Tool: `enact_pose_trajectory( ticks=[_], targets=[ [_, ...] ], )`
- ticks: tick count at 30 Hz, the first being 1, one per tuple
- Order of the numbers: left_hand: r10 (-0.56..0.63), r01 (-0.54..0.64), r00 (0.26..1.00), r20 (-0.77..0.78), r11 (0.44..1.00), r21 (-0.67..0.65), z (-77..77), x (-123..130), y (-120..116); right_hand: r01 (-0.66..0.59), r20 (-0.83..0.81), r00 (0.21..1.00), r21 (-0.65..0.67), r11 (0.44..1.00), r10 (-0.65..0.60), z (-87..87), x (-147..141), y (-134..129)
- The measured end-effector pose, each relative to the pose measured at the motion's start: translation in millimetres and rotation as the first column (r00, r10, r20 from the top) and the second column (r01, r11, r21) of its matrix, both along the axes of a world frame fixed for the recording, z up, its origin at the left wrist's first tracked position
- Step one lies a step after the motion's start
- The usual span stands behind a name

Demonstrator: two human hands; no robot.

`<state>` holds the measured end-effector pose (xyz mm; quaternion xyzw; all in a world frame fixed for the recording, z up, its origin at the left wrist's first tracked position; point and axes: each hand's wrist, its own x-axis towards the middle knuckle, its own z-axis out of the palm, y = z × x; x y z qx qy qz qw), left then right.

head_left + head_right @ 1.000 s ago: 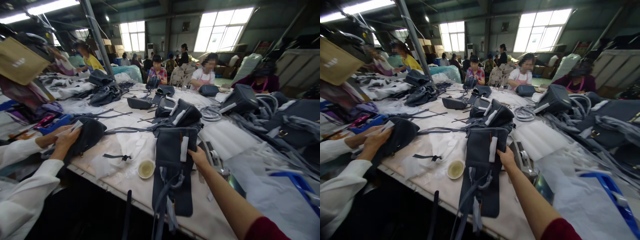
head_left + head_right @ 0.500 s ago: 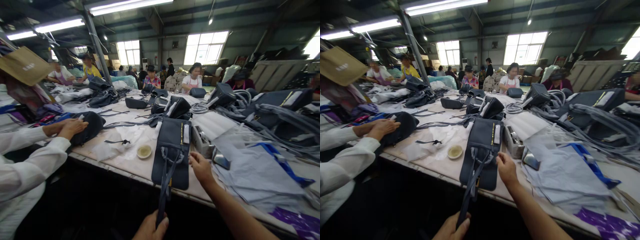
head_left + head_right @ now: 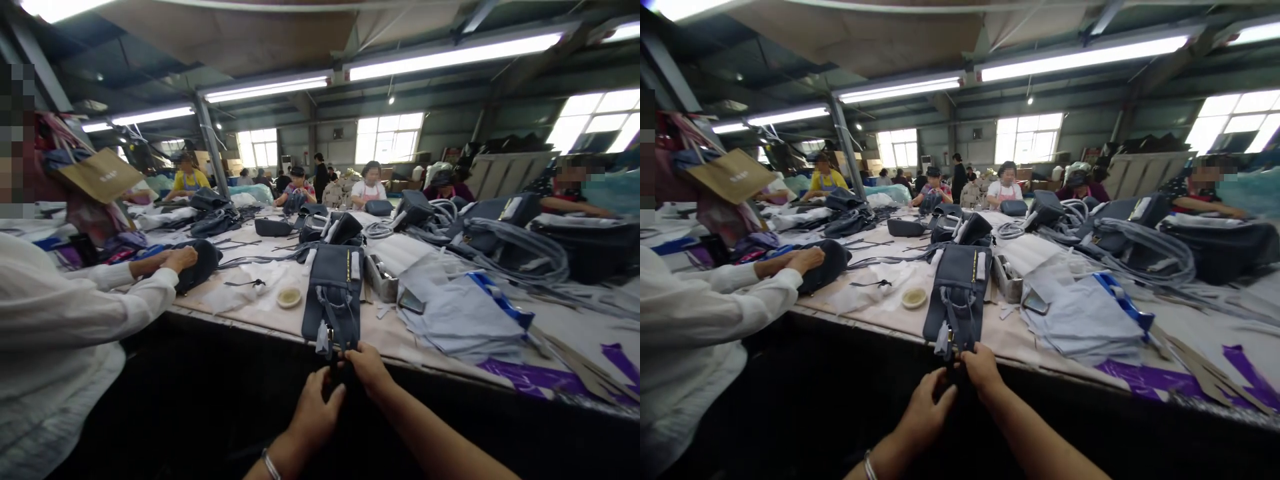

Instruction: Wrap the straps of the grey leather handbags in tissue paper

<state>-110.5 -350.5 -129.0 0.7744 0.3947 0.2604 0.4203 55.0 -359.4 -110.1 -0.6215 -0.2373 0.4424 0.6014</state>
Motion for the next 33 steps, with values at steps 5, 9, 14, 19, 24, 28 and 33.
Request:
enact_pose_trajectory(
  ticks=[5,9,14,19,24,28,33],
  targets=[
    [0.105,-0.028,0.970,0.219,0.944,-0.330,20.0,34.0,42.9,-0.045,-0.115,0.992,0.095,0.994,0.056,-4.1,-3.2,-9.3],
    [0.275,-0.202,0.949,0.150,0.903,-0.380,12.5,59.9,58.9,-0.071,-0.163,0.983,0.111,0.991,0.089,-11.4,-7.0,-12.2],
    [0.328,-0.299,0.943,0.052,0.906,-0.299,2.5,43.9,66.8,-0.027,-0.144,0.989,0.072,0.997,0.037,-24.7,15.2,-30.4],
    [0.330,-0.330,0.944,-0.006,0.943,0.044,6.8,-2.8,68.0,-0.083,-0.185,0.979,0.012,0.997,0.083,-40.1,24.5,-50.8],
    [0.212,-0.212,0.977,0.002,0.975,-0.061,10.4,-36.6,55.5,-0.262,-0.215,0.946,-0.062,0.963,0.244,-44.1,2.0,-53.9],
    [0.198,0.153,0.898,0.392,0.694,-0.703,20.6,-34.6,44.7,-0.314,-0.328,0.897,0.001,0.949,0.297,-24.9,-11.0,-45.7],
    [0.164,0.340,0.802,0.575,0.667,-0.663,23.2,-20.7,35.9,-0.524,-0.213,0.812,0.142,0.840,0.543,-14.9,-20.7,-35.0]
  ],
)
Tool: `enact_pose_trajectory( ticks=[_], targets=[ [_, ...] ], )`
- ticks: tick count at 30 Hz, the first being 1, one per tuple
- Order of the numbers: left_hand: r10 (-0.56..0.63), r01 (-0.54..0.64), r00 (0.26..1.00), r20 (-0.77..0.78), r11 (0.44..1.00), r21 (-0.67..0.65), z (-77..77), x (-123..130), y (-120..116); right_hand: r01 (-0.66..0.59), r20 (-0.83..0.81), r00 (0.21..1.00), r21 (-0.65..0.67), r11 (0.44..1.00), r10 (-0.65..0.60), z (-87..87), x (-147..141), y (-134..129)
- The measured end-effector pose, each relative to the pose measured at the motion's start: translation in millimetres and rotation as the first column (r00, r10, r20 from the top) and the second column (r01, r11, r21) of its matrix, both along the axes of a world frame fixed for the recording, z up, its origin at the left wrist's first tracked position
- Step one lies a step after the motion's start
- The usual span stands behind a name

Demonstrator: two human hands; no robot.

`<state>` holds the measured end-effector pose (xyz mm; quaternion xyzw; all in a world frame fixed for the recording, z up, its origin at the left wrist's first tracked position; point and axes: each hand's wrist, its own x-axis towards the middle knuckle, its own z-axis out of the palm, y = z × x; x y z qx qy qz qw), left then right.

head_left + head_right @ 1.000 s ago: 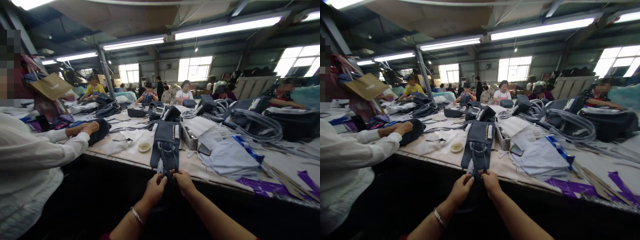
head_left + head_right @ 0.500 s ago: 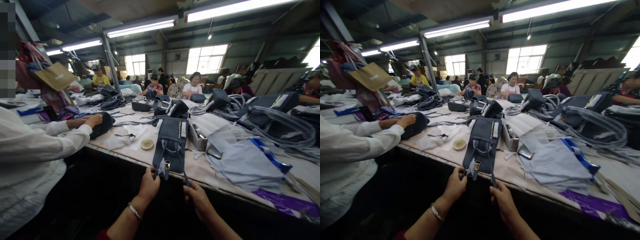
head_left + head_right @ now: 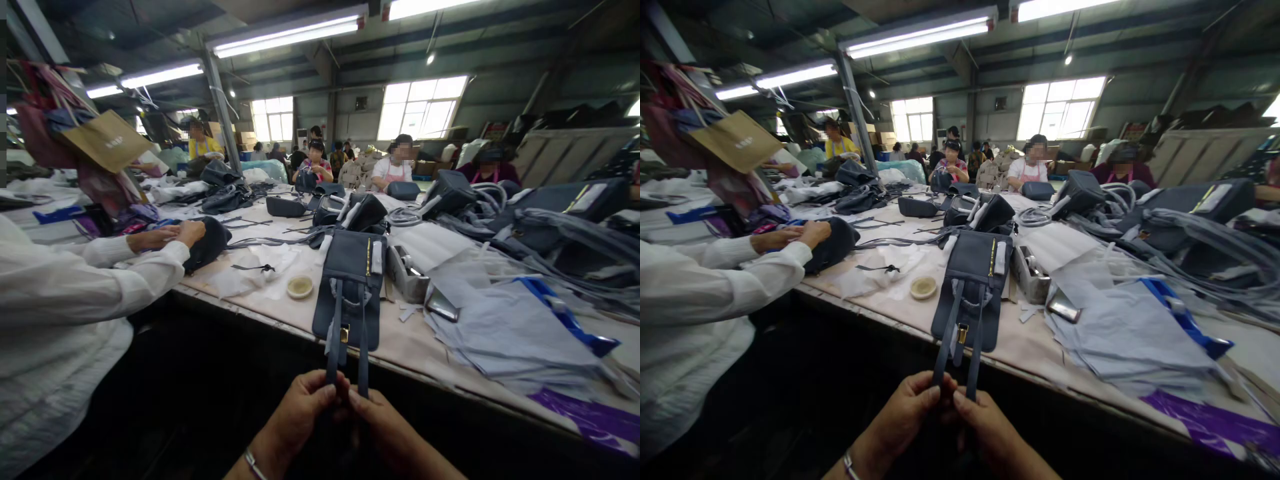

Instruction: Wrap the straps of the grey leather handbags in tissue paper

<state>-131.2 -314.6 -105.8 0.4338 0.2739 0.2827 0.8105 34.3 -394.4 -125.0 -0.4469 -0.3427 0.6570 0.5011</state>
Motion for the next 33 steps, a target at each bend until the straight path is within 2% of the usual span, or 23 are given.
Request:
enact_pose_trajectory(
  ticks=[3,5,9,11,13,16,18,19,22,25,27,29,31,33],
  targets=[
    [0.002,0.044,0.990,-0.144,0.949,0.312,-6.0,-0.7,-3.1,-0.027,0.124,0.992,0.007,1.000,0.026,-7.2,-5.9,1.9],
    [0.010,0.061,0.980,-0.197,0.934,0.353,-11.2,-3.7,-5.1,-0.013,0.179,0.984,0.009,1.000,0.011,-8.4,-9.9,0.9],
    [-0.022,0.045,0.984,-0.174,0.991,0.129,-19.1,-4.9,-8.8,-0.058,0.280,0.959,0.030,0.998,0.047,-0.1,-18.9,-2.9],
    [-0.014,0.024,0.987,-0.158,0.998,0.057,-20.2,-1.8,-9.7,-0.009,0.322,0.947,0.047,0.999,-0.006,2.9,-21.7,-4.0],
    [0.006,-0.006,0.989,-0.148,1.000,0.000,-20.4,1.8,-10.1,0.168,0.343,0.925,0.009,0.986,-0.161,2.5,-19.9,-4.4],
    [0.039,-0.049,0.987,-0.157,0.997,-0.059,-21.9,5.1,-10.8,0.459,0.369,0.836,-0.068,0.886,-0.406,-2.5,-5.8,-4.7],
    [0.022,-0.037,0.984,-0.176,0.996,-0.080,-23.6,6.4,-12.0,0.553,0.407,0.780,-0.090,0.829,-0.476,-6.2,7.3,-4.9],
    [0.010,-0.027,0.983,-0.185,0.996,-0.090,-24.0,7.2,-12.7,0.568,0.432,0.765,-0.103,0.817,-0.478,-7.6,13.1,-4.8],
    [-0.007,-0.010,0.980,-0.201,0.997,-0.081,-21.9,10.2,-14.3,0.495,0.466,0.803,-0.177,0.851,-0.371,-7.5,21.9,-2.0],
    [0.007,-0.015,0.975,-0.223,0.999,-0.032,-15.8,11.9,-13.6,0.311,0.395,0.894,-0.209,0.927,-0.211,2.0,19.4,5.1],
    [0.022,-0.023,0.972,-0.235,1.000,-0.002,-12.0,10.8,-11.7,0.194,0.235,0.959,-0.126,0.973,-0.161,13.4,16.5,10.8],
    [0.032,-0.029,0.973,-0.227,0.999,0.016,-9.2,8.7,-9.2,0.136,0.022,0.990,0.003,0.991,-0.136,25.3,15.2,16.1],
    [0.028,-0.021,0.980,-0.198,0.999,0.040,-7.3,6.9,-7.0,0.124,-0.149,0.983,0.077,0.989,-0.112,32.9,15.1,20.2],
    [0.002,0.010,0.988,-0.152,0.997,0.082,-6.2,6.9,-5.8,0.136,-0.255,0.960,0.058,0.989,-0.117,33.1,14.4,22.3]
  ],
)
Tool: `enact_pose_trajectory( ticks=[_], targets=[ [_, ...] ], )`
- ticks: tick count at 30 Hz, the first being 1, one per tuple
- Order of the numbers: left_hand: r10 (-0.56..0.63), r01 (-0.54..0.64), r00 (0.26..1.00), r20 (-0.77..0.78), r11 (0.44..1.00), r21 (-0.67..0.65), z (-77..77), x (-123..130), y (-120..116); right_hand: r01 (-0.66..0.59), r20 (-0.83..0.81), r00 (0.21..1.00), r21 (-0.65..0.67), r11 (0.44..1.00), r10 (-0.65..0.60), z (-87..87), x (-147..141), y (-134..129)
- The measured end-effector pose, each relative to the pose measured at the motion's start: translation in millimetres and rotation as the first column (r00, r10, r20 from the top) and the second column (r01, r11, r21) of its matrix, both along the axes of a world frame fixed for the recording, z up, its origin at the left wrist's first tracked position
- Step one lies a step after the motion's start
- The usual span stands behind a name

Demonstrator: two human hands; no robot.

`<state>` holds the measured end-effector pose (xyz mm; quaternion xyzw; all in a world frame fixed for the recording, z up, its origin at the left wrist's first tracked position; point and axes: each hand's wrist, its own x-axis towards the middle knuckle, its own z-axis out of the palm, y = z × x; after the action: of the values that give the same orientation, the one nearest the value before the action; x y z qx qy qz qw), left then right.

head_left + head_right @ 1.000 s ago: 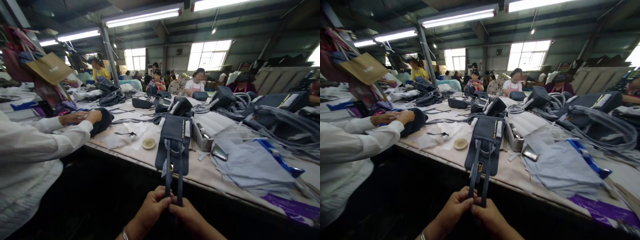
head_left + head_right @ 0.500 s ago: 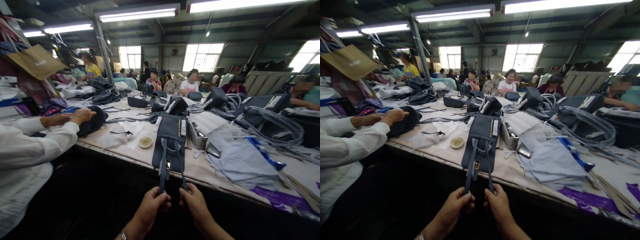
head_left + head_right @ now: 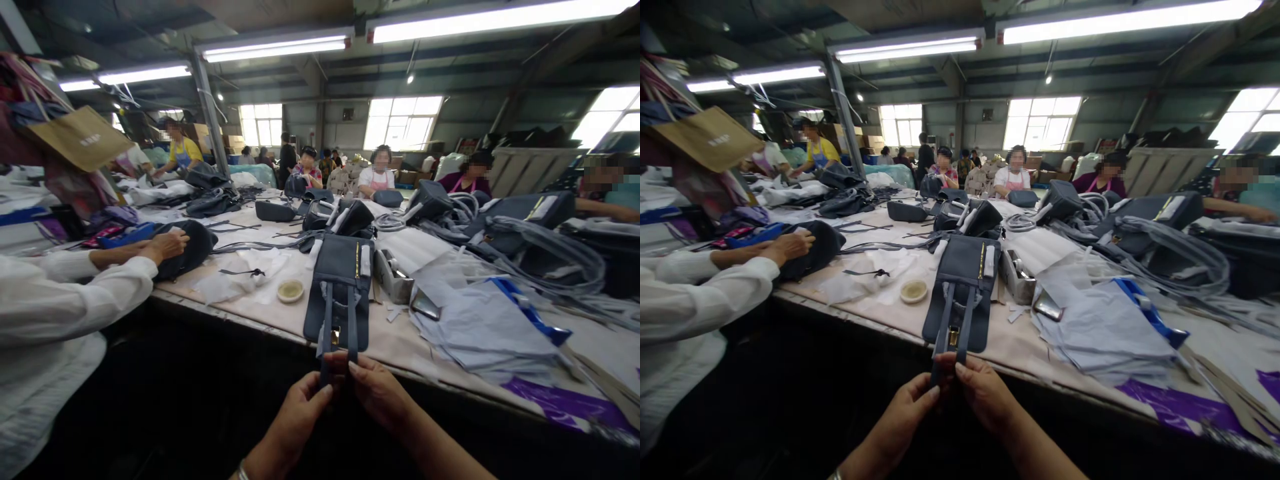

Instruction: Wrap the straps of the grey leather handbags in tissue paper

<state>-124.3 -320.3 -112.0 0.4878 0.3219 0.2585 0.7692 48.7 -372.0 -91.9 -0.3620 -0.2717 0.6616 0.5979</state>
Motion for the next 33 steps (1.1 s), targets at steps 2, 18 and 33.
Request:
enact_pose_trajectory(
  ticks=[2,18,33],
  targets=[
    [-0.027,0.026,0.999,0.037,0.999,0.038,0.2,1.8,0.2,0.032,-0.080,0.996,-0.050,0.998,-0.036,-6.3,-2.8,-0.7],
    [-0.046,0.057,0.997,-0.058,0.979,0.194,4.7,11.8,-5.5,-0.008,0.012,1.000,-0.109,0.994,0.009,-23.4,-28.9,-14.5],
    [-0.344,0.374,0.910,-0.231,0.922,0.099,-10.1,-31.8,-32.6,0.044,-0.085,0.995,-0.075,0.996,-0.051,11.3,-25.9,-13.7]
  ],
)
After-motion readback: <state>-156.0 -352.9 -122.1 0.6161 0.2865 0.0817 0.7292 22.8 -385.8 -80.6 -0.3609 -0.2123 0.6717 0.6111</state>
